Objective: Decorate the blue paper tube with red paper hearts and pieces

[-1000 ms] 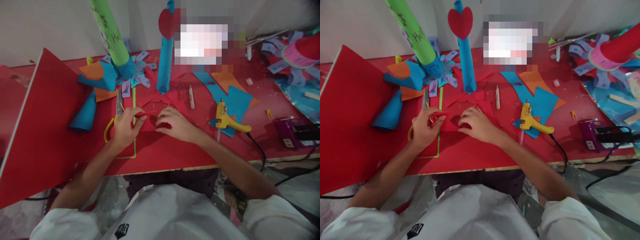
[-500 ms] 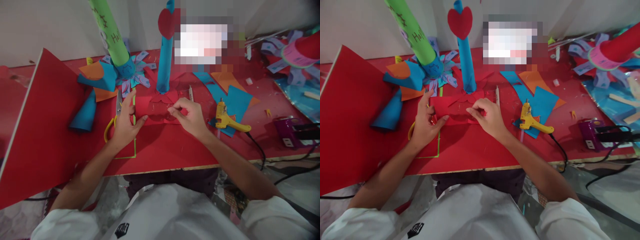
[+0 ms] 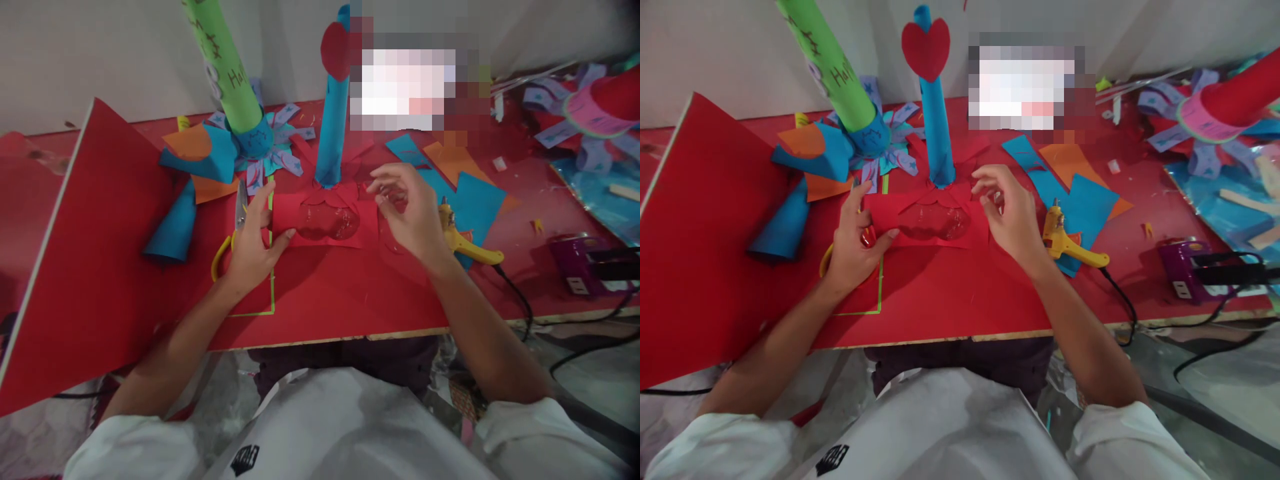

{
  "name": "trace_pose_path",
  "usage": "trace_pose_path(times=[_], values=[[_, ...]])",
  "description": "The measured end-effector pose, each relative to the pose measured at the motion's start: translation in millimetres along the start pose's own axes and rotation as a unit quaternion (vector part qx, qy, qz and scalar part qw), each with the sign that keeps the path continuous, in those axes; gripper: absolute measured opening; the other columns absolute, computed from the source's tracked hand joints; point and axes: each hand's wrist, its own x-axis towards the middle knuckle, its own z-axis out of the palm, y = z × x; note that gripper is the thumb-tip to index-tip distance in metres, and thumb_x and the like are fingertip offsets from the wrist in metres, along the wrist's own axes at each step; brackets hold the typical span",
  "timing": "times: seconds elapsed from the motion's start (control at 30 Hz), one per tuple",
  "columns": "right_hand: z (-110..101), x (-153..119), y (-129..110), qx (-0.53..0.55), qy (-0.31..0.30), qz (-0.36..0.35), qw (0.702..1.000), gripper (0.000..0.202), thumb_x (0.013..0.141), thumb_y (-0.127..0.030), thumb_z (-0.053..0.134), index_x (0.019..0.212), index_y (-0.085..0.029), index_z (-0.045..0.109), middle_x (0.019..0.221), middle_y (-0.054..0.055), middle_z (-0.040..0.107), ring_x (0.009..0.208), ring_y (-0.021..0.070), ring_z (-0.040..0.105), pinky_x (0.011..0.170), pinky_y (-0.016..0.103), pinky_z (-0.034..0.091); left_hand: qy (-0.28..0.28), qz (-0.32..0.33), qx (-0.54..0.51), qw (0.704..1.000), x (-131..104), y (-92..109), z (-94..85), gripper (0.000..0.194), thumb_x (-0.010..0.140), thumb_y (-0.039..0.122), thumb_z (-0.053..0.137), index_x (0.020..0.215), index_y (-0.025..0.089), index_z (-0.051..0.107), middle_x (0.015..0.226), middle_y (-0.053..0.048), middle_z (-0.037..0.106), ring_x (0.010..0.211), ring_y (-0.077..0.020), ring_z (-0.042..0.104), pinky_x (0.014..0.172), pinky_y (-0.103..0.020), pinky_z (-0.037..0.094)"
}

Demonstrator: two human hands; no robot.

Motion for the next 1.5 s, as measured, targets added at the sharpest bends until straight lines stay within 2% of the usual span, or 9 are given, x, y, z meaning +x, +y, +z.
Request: trace_pose_path(times=[0.17,0.37,0.57,0.7,0.93,1.13,1.23,1.33,1.5], values=[[-9,4,27,-0.112,-0.053,0.004,0.992,0.040,0.099,-0.026,0.058,0.138,-0.032,0.058,0.135,0.010,0.075,0.126,0.0322,0.069,0.106,0.058,0.055,0.013,0.011,0.051,0.999,-5,0,-5.4,0.073,0.102,0.063,0.063,0.162,0.029,0.039,0.150,-0.013,0.063,0.114,-0.0255,0.076,0.103,-0.042,0.064],[-6,1,36,-0.197,-0.094,-0.014,0.976,0.053,0.093,-0.028,0.071,0.144,-0.030,0.060,0.128,0.011,0.073,0.122,0.0362,0.066,0.109,0.061,0.051,0.066,0.047,0.062,0.995,-9,-6,-4.5,0.066,0.103,0.059,0.063,0.159,0.029,0.042,0.137,-0.010,0.069,0.109,-0.0223,0.077,0.091,-0.035,0.068],[-3,0,34,-0.234,-0.089,-0.045,0.967,0.028,0.097,-0.036,0.070,0.123,-0.032,0.078,0.128,0.012,0.064,0.122,0.0362,0.061,0.109,0.061,0.050,0.068,0.055,0.068,0.994,-11,-9,-7.0,0.066,0.103,0.055,0.066,0.158,0.029,0.042,0.131,-0.009,0.071,0.109,-0.0235,0.077,0.095,-0.037,0.065],[4,-1,44,-0.240,-0.099,-0.041,0.965,0.029,0.095,-0.041,0.074,0.121,-0.028,0.078,0.127,0.014,0.064,0.122,0.0387,0.058,0.110,0.064,0.048,0.055,0.049,0.074,0.995,-11,-6,-9.6,0.067,0.101,0.053,0.069,0.159,0.030,0.042,0.124,-0.008,0.073,0.107,-0.0247,0.077,0.100,-0.041,0.062],[3,1,45,-0.184,-0.084,-0.023,0.979,0.012,0.093,-0.036,0.075,0.094,-0.027,0.068,0.106,0.009,0.070,0.104,0.0321,0.063,0.100,0.056,0.052,0.064,0.043,0.087,0.993,-12,-7,-7.8,0.064,0.102,0.057,0.065,0.155,0.028,0.045,0.124,-0.010,0.071,0.103,-0.0237,0.076,0.092,-0.038,0.063],[-16,6,27,-0.003,-0.014,0.008,1.000,0.013,0.095,-0.040,0.071,0.099,-0.028,0.067,0.101,0.004,0.074,0.095,0.0243,0.071,0.089,0.043,0.058,0.103,-0.006,0.058,0.993,-15,3,-8.3,0.054,0.108,0.048,0.057,0.155,0.024,0.047,0.131,-0.012,0.072,0.090,-0.0167,0.075,0.083,-0.030,0.061],[-26,15,22,-0.006,-0.002,0.000,1.000,0.014,0.096,-0.043,0.071,0.096,-0.029,0.072,0.099,0.004,0.076,0.097,0.0253,0.073,0.092,0.044,0.058,0.063,-0.053,0.024,0.996,-7,20,-12.3,0.035,0.110,0.045,0.053,0.132,0.022,0.066,0.117,-0.007,0.077,0.085,-0.0132,0.073,0.079,-0.025,0.059],[-34,38,24,-0.061,-0.017,-0.005,0.998,0.010,0.097,-0.037,0.071,0.097,-0.028,0.076,0.097,0.004,0.079,0.090,0.0252,0.072,0.090,0.045,0.057,-0.001,-0.094,-0.061,0.994,2,36,-12.0,0.029,0.109,0.043,0.055,0.113,0.019,0.071,0.103,-0.005,0.078,0.084,-0.0137,0.073,0.078,-0.024,0.059],[-29,95,46,-0.168,-0.110,-0.018,0.980,0.015,0.096,-0.024,0.072,0.110,-0.023,0.077,0.110,0.007,0.079,0.099,0.0267,0.070,0.103,0.050,0.052,-0.184,-0.148,-0.198,0.951,-2,53,7.6,0.035,0.104,0.035,0.061,0.135,0.019,0.064,0.111,-0.009,0.080,0.089,-0.0168,0.077,0.082,-0.029,0.062]])
